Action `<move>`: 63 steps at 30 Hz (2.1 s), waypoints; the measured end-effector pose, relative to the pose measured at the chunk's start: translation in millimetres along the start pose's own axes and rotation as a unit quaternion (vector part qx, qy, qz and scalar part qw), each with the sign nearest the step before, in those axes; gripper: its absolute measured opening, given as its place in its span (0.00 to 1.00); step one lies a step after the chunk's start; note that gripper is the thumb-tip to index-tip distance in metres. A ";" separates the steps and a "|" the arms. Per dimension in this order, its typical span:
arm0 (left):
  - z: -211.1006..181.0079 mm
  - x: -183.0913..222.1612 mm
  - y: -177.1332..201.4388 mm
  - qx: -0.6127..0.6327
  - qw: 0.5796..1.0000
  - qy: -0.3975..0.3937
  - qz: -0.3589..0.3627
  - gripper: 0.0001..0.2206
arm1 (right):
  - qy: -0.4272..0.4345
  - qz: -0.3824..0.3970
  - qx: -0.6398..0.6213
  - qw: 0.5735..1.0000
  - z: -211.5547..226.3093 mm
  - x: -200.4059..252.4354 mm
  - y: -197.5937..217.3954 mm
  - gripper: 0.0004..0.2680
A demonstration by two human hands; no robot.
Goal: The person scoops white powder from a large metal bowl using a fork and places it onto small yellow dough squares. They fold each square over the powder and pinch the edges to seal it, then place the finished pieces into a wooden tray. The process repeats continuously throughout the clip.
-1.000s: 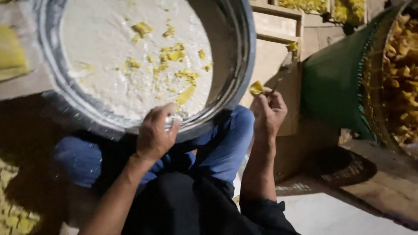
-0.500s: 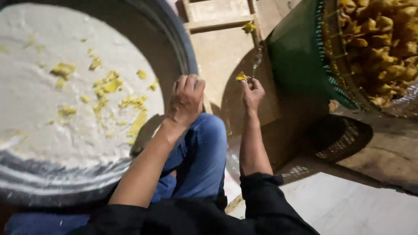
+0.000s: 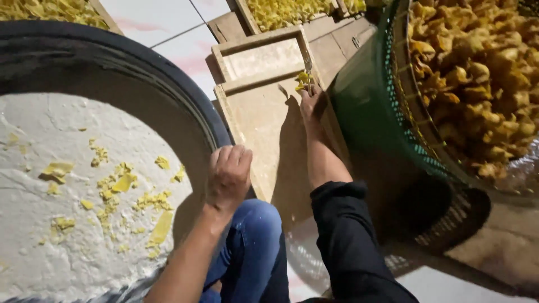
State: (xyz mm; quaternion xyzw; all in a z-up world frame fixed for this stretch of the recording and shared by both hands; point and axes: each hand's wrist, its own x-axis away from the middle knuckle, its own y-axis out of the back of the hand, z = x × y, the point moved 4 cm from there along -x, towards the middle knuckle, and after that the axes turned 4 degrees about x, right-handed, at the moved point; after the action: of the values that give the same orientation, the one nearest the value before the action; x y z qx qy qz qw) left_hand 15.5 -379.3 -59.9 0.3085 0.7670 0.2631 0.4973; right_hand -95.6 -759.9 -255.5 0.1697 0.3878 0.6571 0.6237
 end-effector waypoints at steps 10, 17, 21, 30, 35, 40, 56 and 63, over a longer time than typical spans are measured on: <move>-0.4 -0.9 -3.8 -0.003 0.999 0.030 -0.012 0.04 | 0.092 -0.028 -0.014 0.995 -31.2 -45.5 -62.0 0.07; 4.3 6.2 -12.5 0.024 1.000 0.019 -0.004 0.01 | 0.072 0.021 -0.136 0.988 -22.6 -22.0 -24.7 0.11; 1.0 -2.0 -2.0 0.052 0.998 0.020 -0.031 0.03 | 0.150 0.026 -0.203 0.967 -21.8 31.7 6.8 0.13; -12.9 33.0 1.3 0.025 0.988 0.045 -0.146 0.03 | -0.024 0.150 -0.475 0.867 231.3 256.3 165.7 0.08; 15.3 118.6 117.3 0.004 0.975 0.153 -0.163 0.05 | 0.021 0.246 -0.420 0.873 299.9 365.3 169.6 0.07; 79.1 233.6 214.8 -0.009 0.950 0.255 -0.182 0.08 | 0.049 0.369 -0.383 0.845 316.0 444.0 150.1 0.07; 207.7 289.8 374.6 -0.246 0.896 0.304 -0.209 0.06 | 0.312 0.385 -0.090 0.864 328.1 465.6 138.6 0.08; 203.6 278.1 373.4 -0.271 0.884 0.343 -0.165 0.08 | 0.324 0.376 -0.087 0.864 325.1 467.3 138.9 0.07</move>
State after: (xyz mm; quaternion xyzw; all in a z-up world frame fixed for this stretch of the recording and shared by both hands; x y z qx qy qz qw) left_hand 195.2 95.5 -36.3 -0.0788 0.8280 0.4646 0.3040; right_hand -38.3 -207.5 -68.6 0.0252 0.4162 0.8906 0.1813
